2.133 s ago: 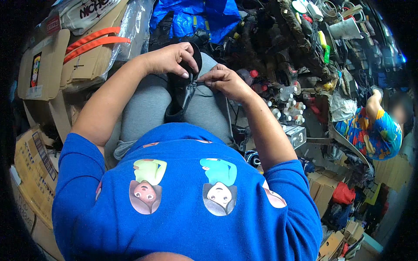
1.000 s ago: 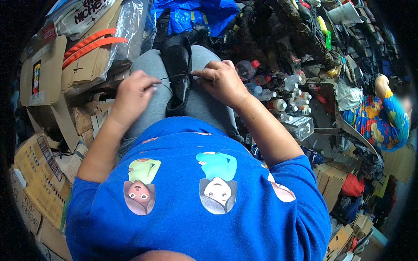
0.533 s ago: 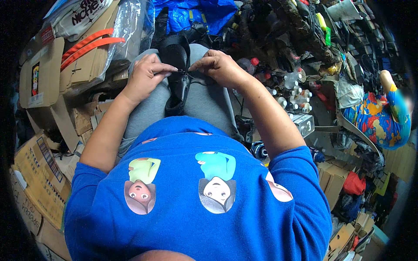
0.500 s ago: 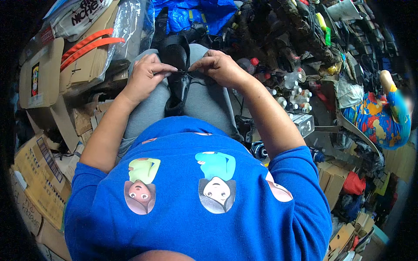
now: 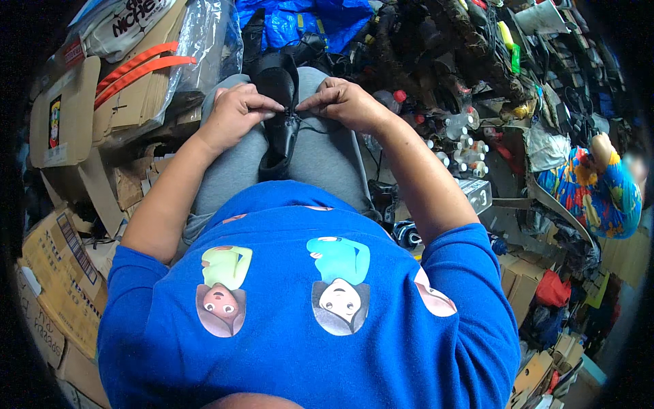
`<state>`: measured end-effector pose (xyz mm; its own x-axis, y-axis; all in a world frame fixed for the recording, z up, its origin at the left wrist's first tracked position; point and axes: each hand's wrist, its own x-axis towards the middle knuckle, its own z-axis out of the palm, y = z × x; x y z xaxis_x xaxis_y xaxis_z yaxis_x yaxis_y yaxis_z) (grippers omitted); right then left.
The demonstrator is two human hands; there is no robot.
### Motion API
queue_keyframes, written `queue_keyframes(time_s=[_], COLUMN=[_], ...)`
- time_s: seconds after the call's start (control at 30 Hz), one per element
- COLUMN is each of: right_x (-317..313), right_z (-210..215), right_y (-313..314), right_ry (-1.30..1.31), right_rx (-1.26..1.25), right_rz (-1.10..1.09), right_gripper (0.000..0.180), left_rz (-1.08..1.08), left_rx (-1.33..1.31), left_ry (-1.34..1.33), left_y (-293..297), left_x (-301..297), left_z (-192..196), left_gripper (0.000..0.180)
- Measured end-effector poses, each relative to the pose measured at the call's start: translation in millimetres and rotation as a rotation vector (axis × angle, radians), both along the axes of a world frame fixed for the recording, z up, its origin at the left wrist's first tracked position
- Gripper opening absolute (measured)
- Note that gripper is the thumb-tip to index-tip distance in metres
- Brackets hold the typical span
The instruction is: Insert and thread laces through the eyelets of a black leather shoe.
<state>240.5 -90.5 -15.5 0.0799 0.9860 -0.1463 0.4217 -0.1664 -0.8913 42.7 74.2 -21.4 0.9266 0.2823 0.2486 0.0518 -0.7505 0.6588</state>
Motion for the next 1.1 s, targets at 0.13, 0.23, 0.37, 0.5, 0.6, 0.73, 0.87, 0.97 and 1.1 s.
queue_keyframes(time_s=[0.13,0.23,0.37,0.5,0.6,0.73,0.87,0.97,1.1], right_x=[-1,-1,-14,-22,-30,-30,-33,-39,-38], right_z=[4,3,15,19,24,6,3,7,-13], right_y=[8,10,-3,-12,-13,-12,-9,-4,0], right_ry=[-0.014,-0.085,-0.192,-0.366,-0.200,-0.056,0.130,0.198,0.144], right_rx=[-0.040,-0.007,-0.008,0.130,0.038,0.001,-0.040,-0.047,0.112], right_rz=[0.015,0.055,-0.034,-0.051,-0.140,-0.215,-0.293,-0.315,-0.338], right_gripper=[0.025,0.032,0.026,0.032,0.035,0.035,0.028,0.025,0.017], left_rz=[-0.056,-0.087,-0.119,0.006,0.072,0.118,0.149,0.175,0.163], left_rx=[-0.089,-0.170,0.039,0.110,0.101,-0.054,-0.068,-0.117,-0.236], left_ry=[0.162,0.315,0.041,-0.011,0.052,0.156,0.221,0.336,0.360], left_y=[11,14,12,1,-8,-6,-14,-15,-14], left_x=[15,17,2,-8,-13,-9,-1,7,14], left_z=[2,3,0,10,16,3,12,16,10], left_gripper=[0.017,0.015,0.020,0.020,0.020,0.015,0.020,0.021,0.015])
